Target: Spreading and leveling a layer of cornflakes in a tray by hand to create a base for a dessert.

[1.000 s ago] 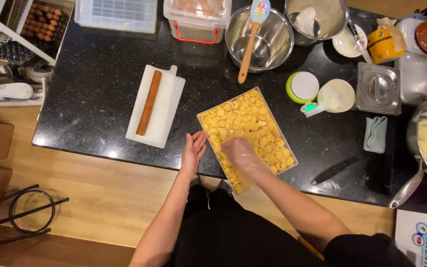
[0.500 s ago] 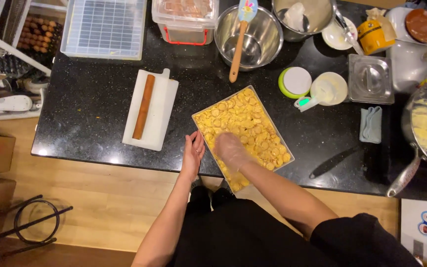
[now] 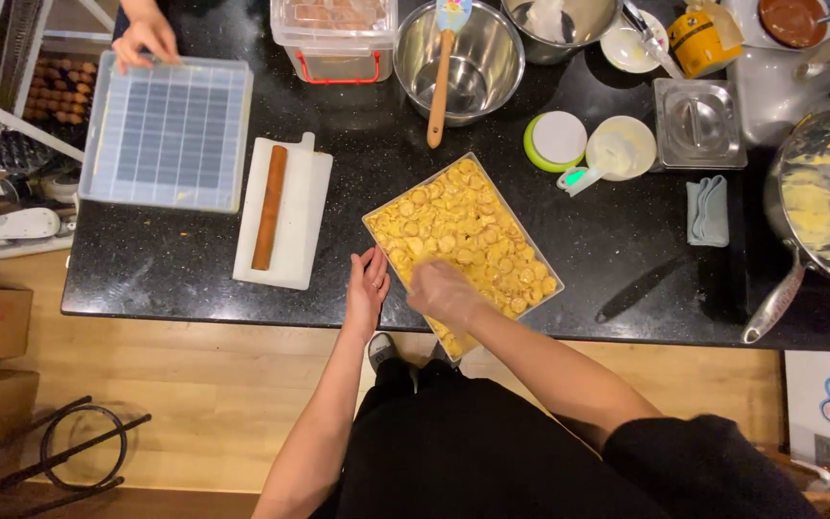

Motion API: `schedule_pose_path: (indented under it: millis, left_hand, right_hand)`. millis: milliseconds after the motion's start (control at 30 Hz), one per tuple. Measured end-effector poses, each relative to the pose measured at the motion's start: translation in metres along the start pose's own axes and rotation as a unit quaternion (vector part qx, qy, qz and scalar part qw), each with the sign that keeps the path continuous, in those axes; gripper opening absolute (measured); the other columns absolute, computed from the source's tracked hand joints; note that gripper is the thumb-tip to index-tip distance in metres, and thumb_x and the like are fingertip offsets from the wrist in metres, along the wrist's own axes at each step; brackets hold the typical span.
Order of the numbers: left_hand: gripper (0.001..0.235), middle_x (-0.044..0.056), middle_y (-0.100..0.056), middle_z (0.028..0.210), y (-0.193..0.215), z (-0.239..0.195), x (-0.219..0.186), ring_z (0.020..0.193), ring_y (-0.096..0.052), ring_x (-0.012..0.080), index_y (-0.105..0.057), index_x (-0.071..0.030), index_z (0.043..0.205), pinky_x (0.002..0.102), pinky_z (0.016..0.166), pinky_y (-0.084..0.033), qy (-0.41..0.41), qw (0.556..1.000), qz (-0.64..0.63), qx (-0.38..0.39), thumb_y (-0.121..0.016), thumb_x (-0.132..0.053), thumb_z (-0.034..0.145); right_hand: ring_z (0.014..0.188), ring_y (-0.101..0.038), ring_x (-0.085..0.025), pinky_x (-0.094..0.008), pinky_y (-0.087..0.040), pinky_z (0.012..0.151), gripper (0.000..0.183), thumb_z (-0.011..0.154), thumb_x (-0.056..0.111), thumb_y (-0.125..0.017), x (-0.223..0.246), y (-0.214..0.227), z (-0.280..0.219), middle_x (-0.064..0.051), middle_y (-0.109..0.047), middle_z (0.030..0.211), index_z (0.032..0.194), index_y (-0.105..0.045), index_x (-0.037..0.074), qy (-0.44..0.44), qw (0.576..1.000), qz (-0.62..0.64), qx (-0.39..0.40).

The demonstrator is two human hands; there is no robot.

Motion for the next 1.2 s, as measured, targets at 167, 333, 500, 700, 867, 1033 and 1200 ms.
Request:
schedule_pose_path:
  millis: [167,333,500,700,867,1033,1200]
  left_hand:
    - [0.097,0.009,-0.030,0.193,0.004,0.003,0.001,0.179,-0.022,0.0337,-0.022,-0.006,0.186,0.054,0.147,-0.019,0.000,1.000,-0.003,-0.008,-0.032,-0.078,0.120]
    - [0.093,0.008,-0.034,0.192,0.008,0.006,0.005,0.179,-0.024,0.0325,-0.023,-0.008,0.185,0.053,0.146,-0.020,0.007,1.000,-0.015,-0.011,-0.033,-0.075,0.122]
    - [0.092,0.006,-0.038,0.190,0.010,0.008,0.005,0.178,-0.028,0.0293,-0.026,-0.010,0.185,0.050,0.145,-0.025,0.014,1.000,-0.008,-0.012,-0.035,-0.076,0.121]
    - [0.091,0.004,-0.038,0.190,0.014,0.011,0.009,0.178,-0.028,0.0301,-0.028,-0.010,0.184,0.050,0.145,-0.024,0.015,1.000,-0.008,-0.017,-0.037,-0.076,0.121]
    - [0.091,0.008,-0.034,0.191,0.012,0.010,0.011,0.178,-0.025,0.0328,-0.026,-0.008,0.184,0.052,0.147,-0.021,0.006,1.000,-0.008,-0.014,-0.037,-0.074,0.122]
    - [0.094,0.008,-0.033,0.191,0.009,0.008,0.007,0.178,-0.024,0.0338,-0.025,-0.008,0.185,0.052,0.147,-0.021,0.010,1.000,-0.008,-0.018,-0.036,-0.075,0.121]
    - [0.095,0.006,-0.034,0.191,0.004,0.007,0.007,0.178,-0.025,0.0323,-0.027,-0.010,0.185,0.050,0.146,-0.022,0.010,0.999,-0.017,-0.027,-0.035,-0.077,0.120]
  right_hand:
    - [0.119,-0.084,-0.041,-0.053,-0.070,0.091,0.061,0.089,0.056,-0.081,-0.031,-0.028,0.069,-0.024,-0.085,0.121,0.114,-0.089,0.001,-0.087,0.990,-0.079,0.080]
    - [0.129,-0.080,-0.044,-0.053,-0.068,0.099,0.079,0.086,0.063,-0.082,-0.022,0.012,0.052,-0.026,-0.084,0.128,0.127,-0.085,-0.005,-0.118,0.985,-0.079,0.094]
    - [0.136,-0.077,-0.044,-0.057,-0.066,0.111,0.093,0.086,0.074,-0.081,-0.065,0.024,0.043,-0.026,-0.083,0.137,0.134,-0.083,-0.006,-0.147,0.976,-0.119,0.105]
    - [0.119,-0.085,-0.040,-0.049,-0.069,0.098,0.028,0.098,0.033,-0.084,-0.063,0.016,0.012,-0.015,-0.090,0.113,0.113,-0.094,0.011,-0.137,0.990,-0.005,0.041]
    - [0.124,-0.083,-0.038,-0.048,-0.068,0.103,0.013,0.100,0.024,-0.088,-0.021,0.023,-0.030,-0.014,-0.090,0.115,0.108,-0.094,0.015,-0.145,0.985,0.086,-0.030]
    - [0.119,-0.084,-0.038,-0.047,-0.069,0.101,0.007,0.096,0.020,-0.088,-0.035,-0.008,-0.002,-0.015,-0.090,0.109,0.099,-0.093,0.017,-0.137,0.987,0.073,-0.051]
    - [0.121,-0.083,-0.044,-0.054,-0.067,0.106,0.012,0.094,0.017,-0.086,-0.027,-0.018,-0.002,-0.020,-0.088,0.113,0.102,-0.092,0.009,-0.132,0.983,0.106,-0.065]
Point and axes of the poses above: each hand's wrist, its own z-axis towards the middle knuckle, its own y-axis out of the back of the hand, x = y × z, the point moved 2 cm from there along z, towards the middle knuckle
